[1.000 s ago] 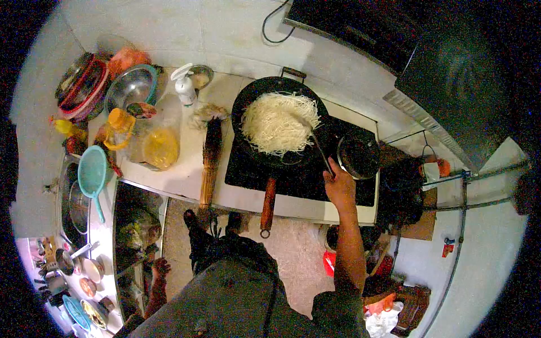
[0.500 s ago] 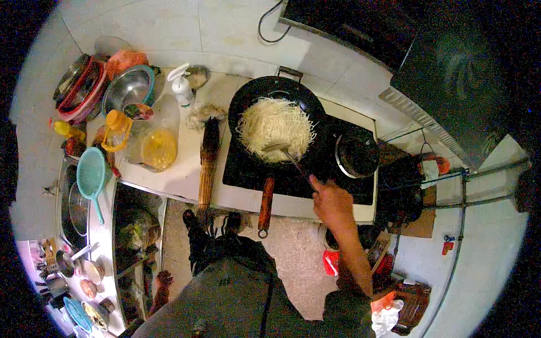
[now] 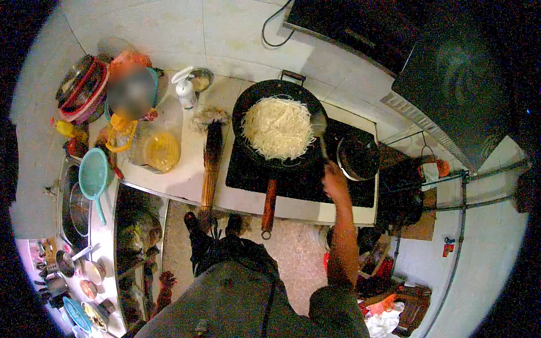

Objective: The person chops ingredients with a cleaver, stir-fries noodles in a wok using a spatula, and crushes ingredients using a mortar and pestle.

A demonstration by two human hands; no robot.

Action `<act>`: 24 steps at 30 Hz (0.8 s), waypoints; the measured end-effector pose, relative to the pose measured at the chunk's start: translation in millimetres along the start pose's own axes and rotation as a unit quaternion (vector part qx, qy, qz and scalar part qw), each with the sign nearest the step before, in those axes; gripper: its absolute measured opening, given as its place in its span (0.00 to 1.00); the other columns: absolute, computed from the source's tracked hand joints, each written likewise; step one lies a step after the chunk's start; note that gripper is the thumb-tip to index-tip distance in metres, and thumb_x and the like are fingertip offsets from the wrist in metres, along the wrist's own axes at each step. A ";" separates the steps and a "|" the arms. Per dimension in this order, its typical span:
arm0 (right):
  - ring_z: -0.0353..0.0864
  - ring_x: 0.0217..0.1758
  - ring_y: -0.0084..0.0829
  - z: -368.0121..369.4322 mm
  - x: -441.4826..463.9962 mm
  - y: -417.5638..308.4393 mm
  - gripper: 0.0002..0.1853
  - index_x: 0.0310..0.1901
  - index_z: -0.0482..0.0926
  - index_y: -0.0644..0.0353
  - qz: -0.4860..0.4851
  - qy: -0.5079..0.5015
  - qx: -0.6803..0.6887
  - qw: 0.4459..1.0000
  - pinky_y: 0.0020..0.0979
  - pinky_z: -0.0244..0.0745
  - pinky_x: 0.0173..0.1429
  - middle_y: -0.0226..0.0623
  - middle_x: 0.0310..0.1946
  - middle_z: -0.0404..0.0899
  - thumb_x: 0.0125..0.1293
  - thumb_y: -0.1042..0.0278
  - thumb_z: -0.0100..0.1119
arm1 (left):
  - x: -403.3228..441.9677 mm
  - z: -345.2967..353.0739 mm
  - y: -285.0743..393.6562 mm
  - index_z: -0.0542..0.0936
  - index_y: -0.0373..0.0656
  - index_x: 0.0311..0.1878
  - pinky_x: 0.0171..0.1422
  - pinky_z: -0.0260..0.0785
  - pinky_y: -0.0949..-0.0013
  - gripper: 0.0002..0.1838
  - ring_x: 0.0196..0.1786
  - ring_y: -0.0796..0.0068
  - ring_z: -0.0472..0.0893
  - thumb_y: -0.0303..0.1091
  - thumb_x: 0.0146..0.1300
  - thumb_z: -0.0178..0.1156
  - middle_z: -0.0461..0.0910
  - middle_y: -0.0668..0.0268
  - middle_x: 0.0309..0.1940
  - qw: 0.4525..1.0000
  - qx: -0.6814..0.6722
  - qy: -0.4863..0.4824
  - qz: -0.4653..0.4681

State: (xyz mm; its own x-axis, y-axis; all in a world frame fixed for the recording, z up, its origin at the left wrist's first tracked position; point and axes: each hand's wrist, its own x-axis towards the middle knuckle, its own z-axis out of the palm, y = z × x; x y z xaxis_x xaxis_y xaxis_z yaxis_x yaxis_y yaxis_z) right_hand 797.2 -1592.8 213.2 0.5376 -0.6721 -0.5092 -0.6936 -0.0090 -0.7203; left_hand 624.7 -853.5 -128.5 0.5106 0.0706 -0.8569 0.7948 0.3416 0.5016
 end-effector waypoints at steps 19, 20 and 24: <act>0.80 0.31 0.49 10.2 -125.1 2.4 0.29 0.65 0.70 0.46 -0.312 0.020 -0.505 0.805 0.44 0.76 0.37 0.47 0.29 0.78 0.59 0.63 0.61 | 47.7 -18.4 0.6 0.76 0.45 0.39 0.23 0.66 0.68 0.05 0.25 0.70 0.77 0.34 0.64 0.59 0.76 0.65 0.32 0.998 0.004 -0.049 -0.047; 0.81 0.32 0.49 -0.4 -132.7 -5.8 0.28 0.63 0.72 0.47 -0.306 0.021 -0.530 0.790 0.44 0.76 0.38 0.47 0.31 0.79 0.58 0.65 0.61 | 51.9 -23.8 -4.0 0.76 0.45 0.40 0.23 0.67 0.66 0.06 0.25 0.69 0.77 0.34 0.64 0.60 0.76 0.65 0.31 0.994 -0.032 -0.091 -0.060; 0.82 0.35 0.48 -45.5 -155.2 -44.2 0.24 0.58 0.77 0.48 -0.313 0.030 -0.497 0.809 0.43 0.77 0.40 0.47 0.36 0.82 0.57 0.65 0.61 | 36.1 -12.4 2.4 0.76 0.45 0.43 0.22 0.67 0.65 0.08 0.24 0.69 0.77 0.36 0.63 0.61 0.75 0.65 0.29 0.997 0.063 -0.052 -0.018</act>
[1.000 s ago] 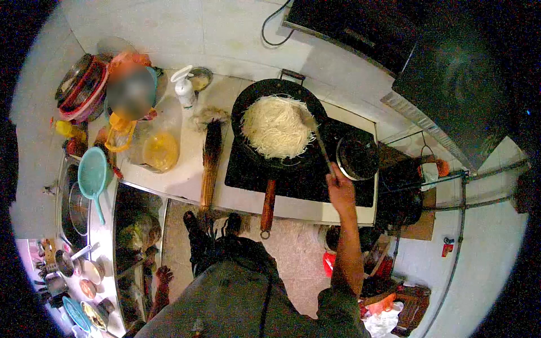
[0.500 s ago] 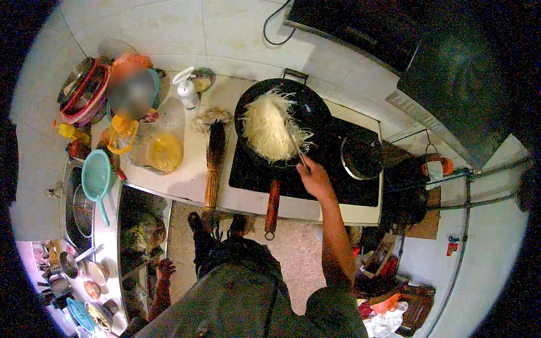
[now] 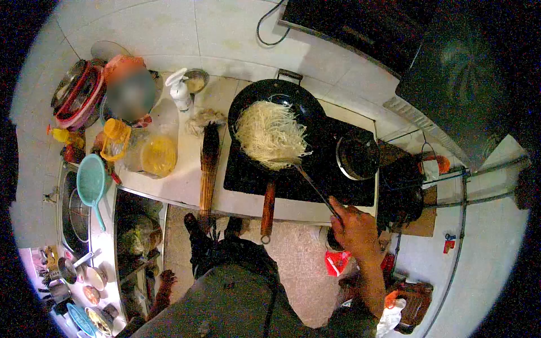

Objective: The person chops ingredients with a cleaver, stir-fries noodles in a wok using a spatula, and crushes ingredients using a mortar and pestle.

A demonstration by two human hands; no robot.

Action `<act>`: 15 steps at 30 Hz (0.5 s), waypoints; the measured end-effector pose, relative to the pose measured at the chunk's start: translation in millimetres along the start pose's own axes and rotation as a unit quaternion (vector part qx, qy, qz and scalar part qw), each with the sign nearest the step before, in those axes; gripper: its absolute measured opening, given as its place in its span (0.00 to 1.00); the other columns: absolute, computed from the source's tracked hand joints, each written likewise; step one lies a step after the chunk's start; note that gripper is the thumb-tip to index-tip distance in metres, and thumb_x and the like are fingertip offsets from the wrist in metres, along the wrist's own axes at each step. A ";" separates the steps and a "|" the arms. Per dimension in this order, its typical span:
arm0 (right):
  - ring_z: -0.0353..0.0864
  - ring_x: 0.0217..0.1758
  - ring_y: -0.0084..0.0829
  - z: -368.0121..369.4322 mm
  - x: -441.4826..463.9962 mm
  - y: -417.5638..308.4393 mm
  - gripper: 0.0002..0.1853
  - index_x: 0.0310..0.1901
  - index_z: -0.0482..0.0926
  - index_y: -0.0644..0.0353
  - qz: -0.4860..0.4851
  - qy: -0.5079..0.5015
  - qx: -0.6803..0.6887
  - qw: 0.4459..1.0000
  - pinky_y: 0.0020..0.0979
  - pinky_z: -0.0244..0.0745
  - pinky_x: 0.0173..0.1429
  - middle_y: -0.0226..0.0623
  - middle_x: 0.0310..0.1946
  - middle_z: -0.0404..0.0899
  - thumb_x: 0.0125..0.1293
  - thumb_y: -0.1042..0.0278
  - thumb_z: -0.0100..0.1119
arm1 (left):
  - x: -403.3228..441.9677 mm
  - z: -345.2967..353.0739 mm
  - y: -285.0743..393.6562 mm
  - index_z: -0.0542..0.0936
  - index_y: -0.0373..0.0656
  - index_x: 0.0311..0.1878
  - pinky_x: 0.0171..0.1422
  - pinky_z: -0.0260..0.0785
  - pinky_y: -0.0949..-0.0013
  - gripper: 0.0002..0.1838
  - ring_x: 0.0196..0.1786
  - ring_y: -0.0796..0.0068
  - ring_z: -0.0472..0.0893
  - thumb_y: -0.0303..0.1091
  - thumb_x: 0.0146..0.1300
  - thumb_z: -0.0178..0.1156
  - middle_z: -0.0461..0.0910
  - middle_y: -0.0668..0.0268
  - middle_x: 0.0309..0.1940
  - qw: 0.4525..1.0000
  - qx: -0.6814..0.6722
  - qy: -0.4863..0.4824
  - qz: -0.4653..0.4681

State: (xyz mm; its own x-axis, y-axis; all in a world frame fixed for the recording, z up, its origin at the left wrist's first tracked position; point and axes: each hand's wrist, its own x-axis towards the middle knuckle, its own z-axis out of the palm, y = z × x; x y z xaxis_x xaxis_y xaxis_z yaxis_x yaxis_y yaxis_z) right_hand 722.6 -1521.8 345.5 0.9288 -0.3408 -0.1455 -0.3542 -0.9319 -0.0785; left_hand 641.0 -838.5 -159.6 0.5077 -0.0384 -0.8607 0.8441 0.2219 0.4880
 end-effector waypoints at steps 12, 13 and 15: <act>0.81 0.31 0.39 112.8 68.7 65.8 0.23 0.61 0.74 0.51 0.036 0.076 0.164 0.983 0.39 0.75 0.38 0.41 0.29 0.81 0.63 0.61 0.59 | 6.3 9.0 -4.0 0.75 0.42 0.41 0.21 0.65 0.66 0.11 0.23 0.68 0.75 0.40 0.64 0.55 0.76 0.62 0.30 0.992 -0.114 0.046 -0.014; 0.75 0.26 0.28 99.0 66.9 68.0 0.24 0.62 0.73 0.52 0.100 0.033 0.271 0.957 0.32 0.70 0.32 0.33 0.25 0.77 0.64 0.63 0.59 | -2.4 14.4 -0.3 0.75 0.42 0.41 0.21 0.65 0.66 0.11 0.23 0.68 0.75 0.40 0.64 0.55 0.76 0.62 0.30 0.992 -0.116 0.046 -0.013; 0.63 0.16 0.17 79.3 69.2 77.4 0.25 0.66 0.69 0.50 0.237 0.001 0.466 0.853 0.22 0.57 0.19 0.25 0.19 0.70 0.67 0.64 0.57 | -29.6 21.1 0.5 0.75 0.44 0.43 0.23 0.68 0.64 0.10 0.24 0.63 0.76 0.39 0.64 0.54 0.76 0.61 0.31 0.990 -0.104 0.087 -0.048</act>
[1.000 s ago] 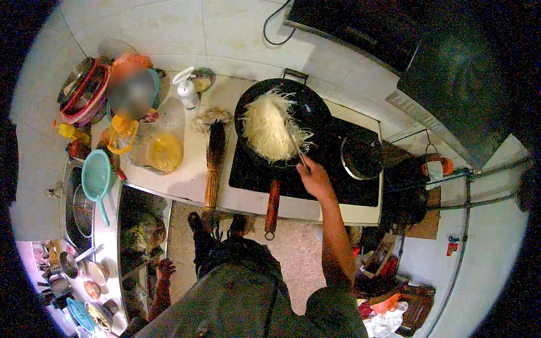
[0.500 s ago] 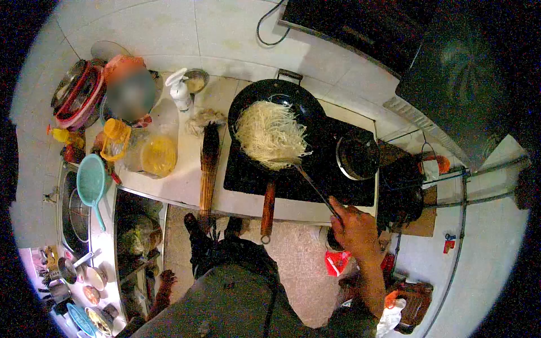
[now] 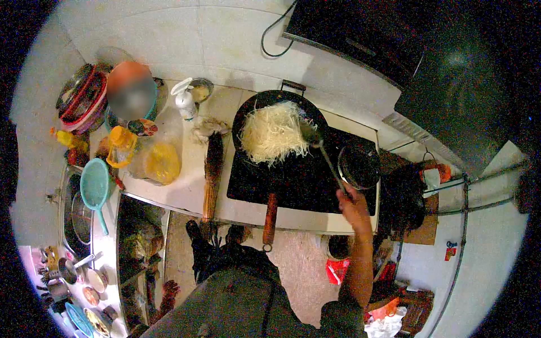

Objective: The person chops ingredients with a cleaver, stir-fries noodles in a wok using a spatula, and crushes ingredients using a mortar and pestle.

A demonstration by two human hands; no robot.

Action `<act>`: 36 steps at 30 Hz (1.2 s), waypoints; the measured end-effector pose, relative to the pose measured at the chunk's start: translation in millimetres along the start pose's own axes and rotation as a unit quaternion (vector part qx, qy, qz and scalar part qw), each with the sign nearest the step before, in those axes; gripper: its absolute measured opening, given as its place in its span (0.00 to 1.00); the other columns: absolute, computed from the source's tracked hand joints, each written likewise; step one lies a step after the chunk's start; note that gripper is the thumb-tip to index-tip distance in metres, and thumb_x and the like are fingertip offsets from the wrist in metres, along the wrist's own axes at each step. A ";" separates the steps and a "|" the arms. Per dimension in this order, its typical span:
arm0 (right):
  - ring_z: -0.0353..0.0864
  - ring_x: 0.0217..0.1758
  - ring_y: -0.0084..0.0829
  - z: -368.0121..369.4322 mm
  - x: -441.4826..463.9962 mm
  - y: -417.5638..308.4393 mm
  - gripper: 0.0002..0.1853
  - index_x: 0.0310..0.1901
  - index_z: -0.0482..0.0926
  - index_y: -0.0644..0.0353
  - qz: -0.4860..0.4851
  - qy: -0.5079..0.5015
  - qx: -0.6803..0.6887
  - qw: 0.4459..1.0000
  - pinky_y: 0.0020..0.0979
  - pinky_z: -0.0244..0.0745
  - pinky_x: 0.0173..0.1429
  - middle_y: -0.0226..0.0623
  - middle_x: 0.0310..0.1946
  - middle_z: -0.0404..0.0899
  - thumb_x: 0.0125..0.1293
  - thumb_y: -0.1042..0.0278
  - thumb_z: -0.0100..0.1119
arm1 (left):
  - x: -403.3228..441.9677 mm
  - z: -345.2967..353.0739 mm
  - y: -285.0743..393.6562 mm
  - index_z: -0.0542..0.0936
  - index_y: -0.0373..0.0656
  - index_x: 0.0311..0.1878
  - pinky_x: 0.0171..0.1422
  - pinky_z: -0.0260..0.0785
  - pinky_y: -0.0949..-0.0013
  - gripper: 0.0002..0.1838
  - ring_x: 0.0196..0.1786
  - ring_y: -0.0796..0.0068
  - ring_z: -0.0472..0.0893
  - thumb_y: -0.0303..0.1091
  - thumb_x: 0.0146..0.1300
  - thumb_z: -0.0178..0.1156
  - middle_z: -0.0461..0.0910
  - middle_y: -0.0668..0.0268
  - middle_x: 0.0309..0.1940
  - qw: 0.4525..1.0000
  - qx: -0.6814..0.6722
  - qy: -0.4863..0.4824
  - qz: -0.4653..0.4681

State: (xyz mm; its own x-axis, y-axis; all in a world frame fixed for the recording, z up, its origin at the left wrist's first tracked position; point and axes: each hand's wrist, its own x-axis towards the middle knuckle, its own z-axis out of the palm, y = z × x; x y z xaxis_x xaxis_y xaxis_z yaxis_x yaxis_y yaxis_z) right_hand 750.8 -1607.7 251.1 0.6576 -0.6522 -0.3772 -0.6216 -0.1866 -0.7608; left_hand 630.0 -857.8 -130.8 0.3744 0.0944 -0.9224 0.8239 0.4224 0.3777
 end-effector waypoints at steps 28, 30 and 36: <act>0.82 0.41 0.48 -0.1 -73.9 -51.7 0.24 0.58 0.76 0.51 -0.248 -0.060 -0.435 0.863 0.40 0.77 0.45 0.48 0.41 0.82 0.58 0.66 0.63 | 43.0 -16.7 -2.4 0.74 0.43 0.41 0.24 0.65 0.68 0.09 0.25 0.71 0.76 0.38 0.63 0.55 0.74 0.65 0.28 0.992 0.074 -0.104 -0.006; 0.82 0.41 0.48 -14.8 -82.9 -54.8 0.22 0.56 0.78 0.52 -0.254 -0.035 -0.434 0.864 0.41 0.77 0.45 0.49 0.43 0.81 0.58 0.66 0.63 | 22.9 12.8 12.8 0.73 0.43 0.40 0.24 0.65 0.69 0.09 0.24 0.71 0.75 0.37 0.63 0.56 0.73 0.65 0.28 0.992 0.101 -0.071 0.033; 0.82 0.38 0.49 7.4 -66.7 -48.9 0.21 0.55 0.79 0.47 -0.207 -0.041 -0.450 0.868 0.41 0.77 0.42 0.47 0.38 0.82 0.59 0.60 0.61 | 61.0 -3.2 27.9 0.73 0.42 0.42 0.23 0.65 0.68 0.09 0.24 0.71 0.76 0.36 0.63 0.56 0.74 0.64 0.31 0.990 0.030 -0.137 -0.025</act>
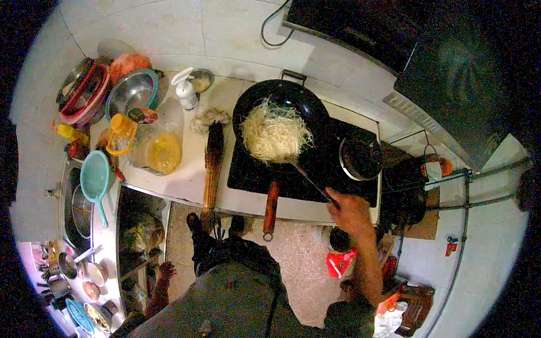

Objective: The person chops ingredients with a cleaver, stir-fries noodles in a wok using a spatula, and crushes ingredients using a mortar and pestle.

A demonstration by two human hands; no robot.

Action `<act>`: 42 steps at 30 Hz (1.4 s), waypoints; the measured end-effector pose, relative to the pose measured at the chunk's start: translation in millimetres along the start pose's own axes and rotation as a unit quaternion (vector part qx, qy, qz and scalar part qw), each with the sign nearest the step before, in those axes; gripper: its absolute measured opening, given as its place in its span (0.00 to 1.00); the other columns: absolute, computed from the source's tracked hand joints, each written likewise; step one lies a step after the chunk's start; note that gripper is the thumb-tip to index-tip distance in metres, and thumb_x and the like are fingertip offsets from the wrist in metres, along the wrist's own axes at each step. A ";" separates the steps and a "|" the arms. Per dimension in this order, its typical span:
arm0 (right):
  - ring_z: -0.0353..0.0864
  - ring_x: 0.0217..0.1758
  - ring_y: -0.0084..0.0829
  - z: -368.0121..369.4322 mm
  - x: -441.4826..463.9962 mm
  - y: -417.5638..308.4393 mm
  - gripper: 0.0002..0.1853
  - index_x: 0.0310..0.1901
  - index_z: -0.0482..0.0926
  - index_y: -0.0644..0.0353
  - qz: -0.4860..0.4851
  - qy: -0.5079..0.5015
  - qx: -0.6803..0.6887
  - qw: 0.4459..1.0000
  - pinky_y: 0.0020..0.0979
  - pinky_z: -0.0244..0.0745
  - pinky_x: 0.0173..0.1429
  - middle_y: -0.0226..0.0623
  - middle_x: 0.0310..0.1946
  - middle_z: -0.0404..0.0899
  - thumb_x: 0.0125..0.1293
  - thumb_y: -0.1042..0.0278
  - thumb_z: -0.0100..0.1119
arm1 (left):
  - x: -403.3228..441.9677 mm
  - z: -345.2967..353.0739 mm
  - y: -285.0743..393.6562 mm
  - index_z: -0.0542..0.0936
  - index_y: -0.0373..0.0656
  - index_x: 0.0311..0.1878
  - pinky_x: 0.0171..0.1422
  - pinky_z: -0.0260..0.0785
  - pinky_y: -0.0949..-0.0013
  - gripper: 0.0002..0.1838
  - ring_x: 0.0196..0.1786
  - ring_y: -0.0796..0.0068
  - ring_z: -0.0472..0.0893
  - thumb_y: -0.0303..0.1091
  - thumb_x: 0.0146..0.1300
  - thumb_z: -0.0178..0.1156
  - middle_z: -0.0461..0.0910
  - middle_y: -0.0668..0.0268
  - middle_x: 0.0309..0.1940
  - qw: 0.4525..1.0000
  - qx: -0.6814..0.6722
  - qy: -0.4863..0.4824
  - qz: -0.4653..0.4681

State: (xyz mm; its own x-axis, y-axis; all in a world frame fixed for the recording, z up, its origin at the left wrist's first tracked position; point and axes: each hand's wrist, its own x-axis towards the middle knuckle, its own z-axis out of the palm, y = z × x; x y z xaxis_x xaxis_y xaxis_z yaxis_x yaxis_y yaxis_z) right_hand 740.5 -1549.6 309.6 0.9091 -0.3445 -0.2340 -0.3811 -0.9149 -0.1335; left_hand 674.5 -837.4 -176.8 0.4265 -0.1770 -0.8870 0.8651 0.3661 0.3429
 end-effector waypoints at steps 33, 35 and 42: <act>0.82 0.35 0.50 56.8 8.3 -43.6 0.27 0.63 0.71 0.51 -0.015 0.043 0.023 0.999 0.44 0.76 0.40 0.53 0.38 0.81 0.61 0.57 0.59 | -54.2 32.6 -4.7 0.76 0.45 0.44 0.22 0.66 0.67 0.09 0.23 0.69 0.75 0.35 0.63 0.59 0.74 0.66 0.27 0.990 0.066 0.100 0.077; 0.81 0.29 0.50 43.7 -8.7 -35.6 0.26 0.63 0.71 0.51 -0.029 0.055 -0.012 0.998 0.46 0.76 0.34 0.49 0.27 0.81 0.63 0.56 0.57 | -36.6 17.2 -19.3 0.76 0.45 0.44 0.21 0.65 0.67 0.08 0.22 0.69 0.74 0.35 0.63 0.59 0.73 0.67 0.26 0.979 0.133 0.119 0.099; 0.82 0.30 0.52 7.6 -20.7 -24.7 0.25 0.61 0.73 0.53 -0.052 -0.004 0.074 0.996 0.47 0.77 0.38 0.51 0.28 0.81 0.63 0.55 0.55 | -4.8 -9.8 -17.7 0.74 0.44 0.43 0.22 0.64 0.66 0.11 0.23 0.69 0.74 0.40 0.66 0.53 0.73 0.65 0.30 0.998 -0.059 -0.007 -0.002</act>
State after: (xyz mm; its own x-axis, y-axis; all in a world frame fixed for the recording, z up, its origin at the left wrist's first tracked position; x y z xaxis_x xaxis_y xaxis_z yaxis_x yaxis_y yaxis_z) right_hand 729.8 -1518.3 310.5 0.9440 -0.2474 -0.2183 -0.3058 -0.9044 -0.2974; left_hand 654.5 -834.1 -181.6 0.4280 -0.1915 -0.8832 0.8298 0.4706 0.3000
